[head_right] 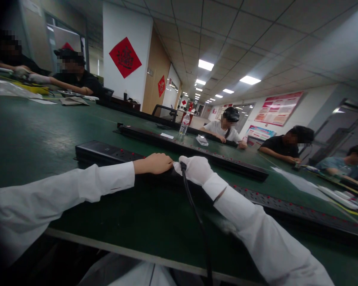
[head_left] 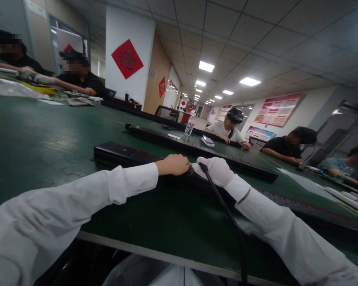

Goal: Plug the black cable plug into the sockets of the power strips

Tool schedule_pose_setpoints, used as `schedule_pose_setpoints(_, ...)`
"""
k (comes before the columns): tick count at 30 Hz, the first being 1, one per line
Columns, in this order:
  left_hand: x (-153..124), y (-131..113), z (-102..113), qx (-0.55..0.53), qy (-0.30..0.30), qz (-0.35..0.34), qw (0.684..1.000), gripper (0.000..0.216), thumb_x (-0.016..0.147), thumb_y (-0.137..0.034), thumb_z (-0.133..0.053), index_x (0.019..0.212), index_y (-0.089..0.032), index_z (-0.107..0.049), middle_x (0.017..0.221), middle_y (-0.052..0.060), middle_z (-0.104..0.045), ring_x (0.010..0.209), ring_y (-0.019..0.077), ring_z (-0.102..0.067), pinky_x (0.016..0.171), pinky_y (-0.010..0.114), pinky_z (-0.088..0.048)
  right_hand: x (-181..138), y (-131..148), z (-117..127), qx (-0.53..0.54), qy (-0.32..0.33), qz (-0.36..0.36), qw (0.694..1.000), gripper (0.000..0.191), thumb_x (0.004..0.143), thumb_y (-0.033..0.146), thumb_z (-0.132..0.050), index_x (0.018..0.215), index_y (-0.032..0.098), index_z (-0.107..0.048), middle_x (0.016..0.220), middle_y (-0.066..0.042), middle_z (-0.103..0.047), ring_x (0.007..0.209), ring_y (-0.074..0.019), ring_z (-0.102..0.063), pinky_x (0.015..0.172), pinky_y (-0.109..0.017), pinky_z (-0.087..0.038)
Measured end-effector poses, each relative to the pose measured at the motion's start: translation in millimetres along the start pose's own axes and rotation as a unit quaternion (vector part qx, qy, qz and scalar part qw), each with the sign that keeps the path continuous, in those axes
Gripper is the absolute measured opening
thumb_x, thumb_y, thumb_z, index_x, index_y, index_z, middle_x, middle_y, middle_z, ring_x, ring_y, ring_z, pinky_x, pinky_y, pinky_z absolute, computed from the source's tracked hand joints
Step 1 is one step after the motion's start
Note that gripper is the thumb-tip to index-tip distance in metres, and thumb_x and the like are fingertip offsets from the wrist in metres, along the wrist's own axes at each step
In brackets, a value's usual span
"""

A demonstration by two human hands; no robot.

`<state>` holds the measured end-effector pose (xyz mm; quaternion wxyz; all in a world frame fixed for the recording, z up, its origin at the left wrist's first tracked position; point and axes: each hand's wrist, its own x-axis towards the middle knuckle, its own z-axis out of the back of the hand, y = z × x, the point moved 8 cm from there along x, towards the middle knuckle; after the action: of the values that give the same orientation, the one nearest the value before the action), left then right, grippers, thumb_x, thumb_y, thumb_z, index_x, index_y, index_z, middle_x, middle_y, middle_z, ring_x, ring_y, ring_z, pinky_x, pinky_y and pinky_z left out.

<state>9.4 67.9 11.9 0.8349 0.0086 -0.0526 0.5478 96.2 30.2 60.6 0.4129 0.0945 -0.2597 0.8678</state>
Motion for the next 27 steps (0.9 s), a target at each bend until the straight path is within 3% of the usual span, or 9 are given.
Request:
schedule_pose_setpoints(5,-2.0,-1.2,1.1,-0.008,0.004,-0.006,1.000,0.041,0.086,-0.033,-0.026,0.102,-0.017,-0.061,0.104,0.015,-0.062,0.092,0.0268,-0.059,0.076,0.039,-0.046,1.8,5.9,0.0,-0.050,-0.009,0.008,0.999,0.047,0.083,0.056,-0.027,0.079,0.022,-0.059,0.058,-0.003,-0.060,0.050,-0.0116,-0.050,0.050,-0.023,-0.019)
schedule_pose_setpoints(11,-2.3,-0.9,1.4,-0.013,-0.004,-0.005,1.000,0.048,0.087,-0.039,-0.021,0.096,-0.016,-0.062,0.104,0.015,-0.062,0.092,0.0289,-0.059,0.076,0.042,-0.045,-7.4,8.4,-3.3,-0.030,-0.041,0.006,0.999,0.042,0.084,0.054,-0.030,0.078,0.022,-0.057,0.059,-0.001,-0.061,0.052,-0.0108,-0.052,0.050,-0.022,-0.019)
schedule_pose_setpoints(27,-0.2,1.3,0.1,-0.021,-0.009,0.004,1.000,0.050,0.087,-0.043,-0.021,0.092,-0.014,-0.061,0.101,0.014,-0.063,0.088,0.0257,-0.060,0.075,0.036,-0.046,-18.8,2.3,-8.1,0.015,-0.097,-0.042,0.994,0.038,0.082,0.053,-0.036,0.080,0.022,-0.058,0.060,0.000,-0.062,0.054,-0.0109,-0.054,0.050,-0.021,-0.022)
